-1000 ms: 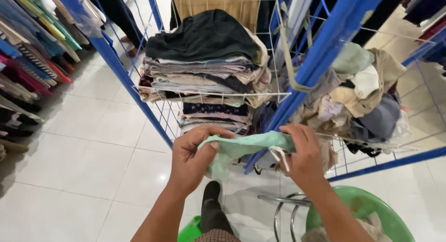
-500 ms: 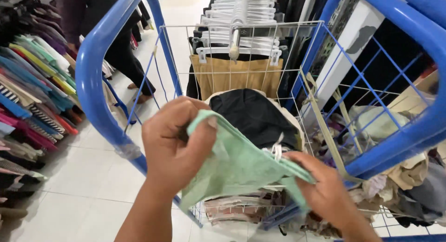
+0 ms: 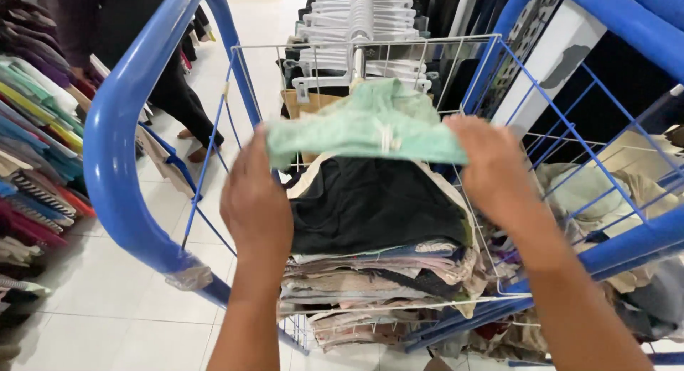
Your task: Sorting and folding bras and camisoles from a wire basket onto a display shelf.
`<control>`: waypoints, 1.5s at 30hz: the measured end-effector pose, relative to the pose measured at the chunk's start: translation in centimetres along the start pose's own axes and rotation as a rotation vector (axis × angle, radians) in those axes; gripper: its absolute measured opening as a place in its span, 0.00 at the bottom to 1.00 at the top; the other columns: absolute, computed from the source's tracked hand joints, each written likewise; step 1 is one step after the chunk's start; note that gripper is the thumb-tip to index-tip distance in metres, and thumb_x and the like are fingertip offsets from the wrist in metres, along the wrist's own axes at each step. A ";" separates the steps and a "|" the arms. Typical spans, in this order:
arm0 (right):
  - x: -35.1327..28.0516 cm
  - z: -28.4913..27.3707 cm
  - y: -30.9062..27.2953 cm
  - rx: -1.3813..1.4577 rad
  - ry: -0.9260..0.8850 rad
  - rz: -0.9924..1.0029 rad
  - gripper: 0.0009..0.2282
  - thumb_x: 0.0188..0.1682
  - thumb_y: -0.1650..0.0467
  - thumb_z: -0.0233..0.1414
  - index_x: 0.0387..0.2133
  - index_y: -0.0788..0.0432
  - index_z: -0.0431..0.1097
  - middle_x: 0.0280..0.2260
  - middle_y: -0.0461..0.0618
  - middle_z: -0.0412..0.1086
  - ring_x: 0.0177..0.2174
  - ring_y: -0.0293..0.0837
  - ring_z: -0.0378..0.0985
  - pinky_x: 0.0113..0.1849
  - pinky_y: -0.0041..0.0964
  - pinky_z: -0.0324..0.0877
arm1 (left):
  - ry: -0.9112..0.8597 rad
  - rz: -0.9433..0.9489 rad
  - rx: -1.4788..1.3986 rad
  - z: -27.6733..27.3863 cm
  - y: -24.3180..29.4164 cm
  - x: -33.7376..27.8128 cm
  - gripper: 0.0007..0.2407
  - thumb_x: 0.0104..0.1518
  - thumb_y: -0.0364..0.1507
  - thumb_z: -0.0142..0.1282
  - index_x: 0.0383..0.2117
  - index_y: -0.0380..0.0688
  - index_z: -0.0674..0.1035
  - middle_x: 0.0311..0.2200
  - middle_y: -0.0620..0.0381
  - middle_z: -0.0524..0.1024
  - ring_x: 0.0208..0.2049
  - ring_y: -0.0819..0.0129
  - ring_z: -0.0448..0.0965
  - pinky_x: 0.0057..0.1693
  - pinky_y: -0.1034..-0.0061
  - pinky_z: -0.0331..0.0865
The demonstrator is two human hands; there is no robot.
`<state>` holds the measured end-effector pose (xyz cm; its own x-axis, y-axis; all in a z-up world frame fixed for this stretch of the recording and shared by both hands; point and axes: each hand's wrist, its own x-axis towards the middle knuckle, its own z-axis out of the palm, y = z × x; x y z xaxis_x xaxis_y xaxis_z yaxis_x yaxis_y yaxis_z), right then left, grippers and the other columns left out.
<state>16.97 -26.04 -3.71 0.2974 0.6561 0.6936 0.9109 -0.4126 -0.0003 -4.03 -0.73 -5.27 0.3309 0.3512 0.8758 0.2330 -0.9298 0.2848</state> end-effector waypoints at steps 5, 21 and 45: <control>-10.1 7.3 -0.8 -0.142 -0.344 0.008 0.34 0.34 0.84 0.47 0.60 0.57 0.62 0.60 0.55 0.62 0.61 0.53 0.61 0.58 0.59 0.55 | -0.401 -0.057 0.096 0.5 -3.1 -12.4 0.25 0.48 0.14 0.49 0.56 0.40 0.76 0.54 0.39 0.75 0.53 0.45 0.76 0.57 0.58 0.69; -14.9 6.2 -3.9 0.066 -0.427 0.108 0.28 0.53 0.60 0.50 0.66 0.52 0.55 0.68 0.56 0.46 0.67 0.59 0.43 0.59 0.69 0.36 | -0.568 0.058 0.253 3.4 -2.8 -16.5 0.31 0.58 0.50 0.46 0.64 0.44 0.68 0.68 0.43 0.61 0.68 0.42 0.56 0.67 0.40 0.48; -80.1 -10.1 2.0 -0.258 -0.113 1.523 0.24 0.42 0.69 0.61 0.54 0.62 0.67 0.49 0.63 0.69 0.48 0.63 0.72 0.47 0.54 0.69 | -1.666 0.242 -0.837 4.1 41.2 -56.7 0.23 0.52 0.29 0.61 0.54 0.39 0.69 0.53 0.41 0.70 0.52 0.43 0.71 0.55 0.54 0.67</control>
<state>-7.95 -85.81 -51.96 0.8959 -0.4337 0.0966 -0.3321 -0.7979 -0.5030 -9.48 -58.50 -44.82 0.8371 -0.5237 -0.1583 -0.2261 -0.5947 0.7715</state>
